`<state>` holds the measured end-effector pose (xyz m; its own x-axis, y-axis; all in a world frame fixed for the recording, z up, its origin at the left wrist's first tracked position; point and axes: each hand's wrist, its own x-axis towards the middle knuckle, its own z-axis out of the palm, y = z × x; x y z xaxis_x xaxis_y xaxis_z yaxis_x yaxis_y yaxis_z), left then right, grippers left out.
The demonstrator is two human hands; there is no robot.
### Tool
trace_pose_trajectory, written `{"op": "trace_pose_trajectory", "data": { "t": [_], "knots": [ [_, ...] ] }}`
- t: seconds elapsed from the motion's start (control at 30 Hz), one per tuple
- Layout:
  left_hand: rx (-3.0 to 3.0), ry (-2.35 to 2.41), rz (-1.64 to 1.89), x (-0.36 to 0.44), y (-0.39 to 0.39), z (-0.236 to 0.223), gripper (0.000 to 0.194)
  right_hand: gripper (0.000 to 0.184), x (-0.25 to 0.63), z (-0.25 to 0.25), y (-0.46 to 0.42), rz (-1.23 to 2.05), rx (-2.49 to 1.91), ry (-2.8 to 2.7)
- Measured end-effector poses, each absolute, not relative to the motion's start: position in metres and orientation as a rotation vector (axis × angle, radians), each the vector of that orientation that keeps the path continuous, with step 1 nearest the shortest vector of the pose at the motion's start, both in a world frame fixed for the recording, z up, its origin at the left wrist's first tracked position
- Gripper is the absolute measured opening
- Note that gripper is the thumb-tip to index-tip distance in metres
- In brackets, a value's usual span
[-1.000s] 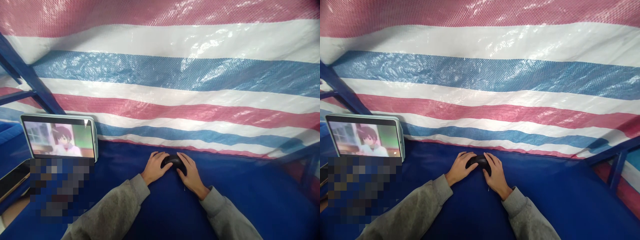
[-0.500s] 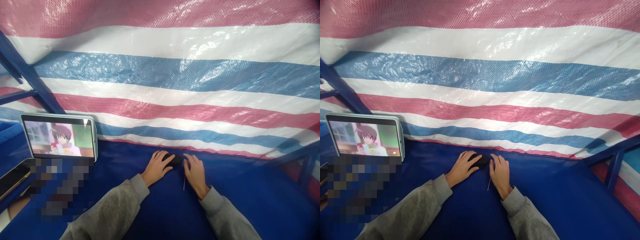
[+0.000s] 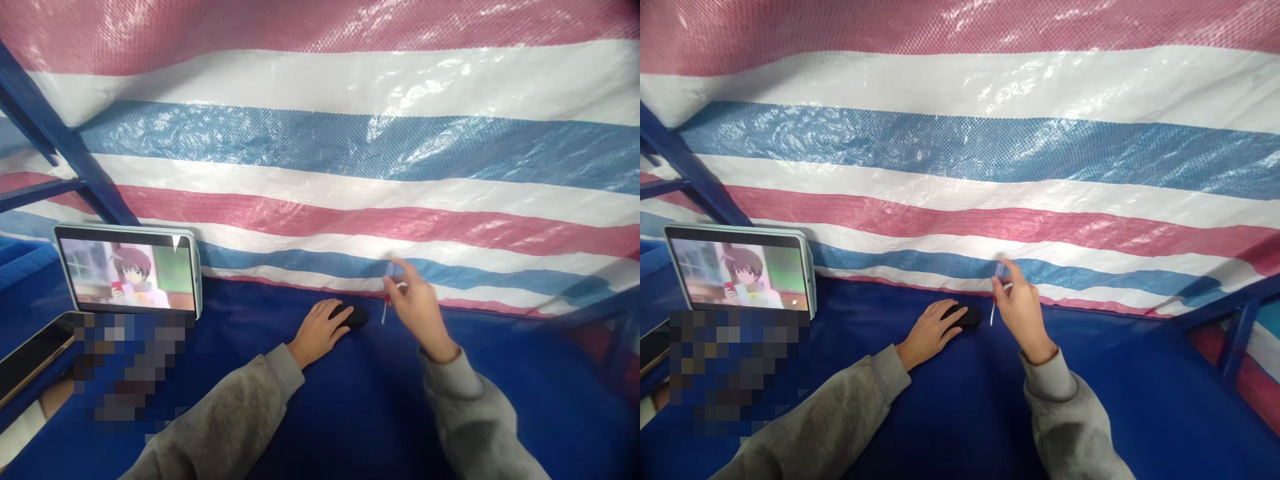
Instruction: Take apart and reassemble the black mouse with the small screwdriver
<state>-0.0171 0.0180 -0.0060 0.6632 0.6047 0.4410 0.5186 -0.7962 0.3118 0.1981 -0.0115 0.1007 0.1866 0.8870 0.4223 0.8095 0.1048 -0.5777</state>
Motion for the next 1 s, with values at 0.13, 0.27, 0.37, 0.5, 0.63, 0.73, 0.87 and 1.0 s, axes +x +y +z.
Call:
{"op": "trace_pose_trajectory", "data": {
  "t": [0.13, 0.27, 0.37, 0.5, 0.63, 0.73, 0.87, 1.0],
  "knots": [
    [2.725, 0.913, 0.803, -0.018, 0.018, -0.006, 0.041, 0.044, 0.19, 0.13, -0.013, 0.21, -1.6, -1.542],
    [2.703, 0.906, 0.816, -0.018, 0.018, -0.007, 0.04, 0.033, 0.189, 0.109, -0.017, 0.213, -1.603, -1.734],
    [2.704, 0.89, 0.821, -0.018, 0.018, -0.007, 0.041, 0.028, 0.191, 0.095, -0.017, 0.204, -1.605, -1.82],
    [2.696, 0.884, 0.825, -0.018, 0.018, -0.007, 0.041, 0.026, 0.193, 0.093, -0.016, 0.168, -1.605, -1.849],
    [2.685, 0.899, 0.819, -0.018, 0.018, -0.007, 0.041, 0.024, 0.193, 0.096, -0.016, 0.163, -1.623, -1.848],
    [2.694, 0.901, 0.824, -0.018, 0.018, -0.007, 0.041, 0.026, 0.192, 0.099, -0.019, 0.18, -1.615, -1.795],
    [2.707, 0.902, 0.812, -0.018, 0.018, -0.007, 0.041, 0.026, 0.188, 0.099, -0.021, 0.231, -1.573, -1.828],
    [2.699, 0.893, 0.826, -0.018, 0.017, -0.007, 0.041, 0.028, 0.187, 0.097, -0.02, 0.204, -1.597, -1.851]
  ]
}}
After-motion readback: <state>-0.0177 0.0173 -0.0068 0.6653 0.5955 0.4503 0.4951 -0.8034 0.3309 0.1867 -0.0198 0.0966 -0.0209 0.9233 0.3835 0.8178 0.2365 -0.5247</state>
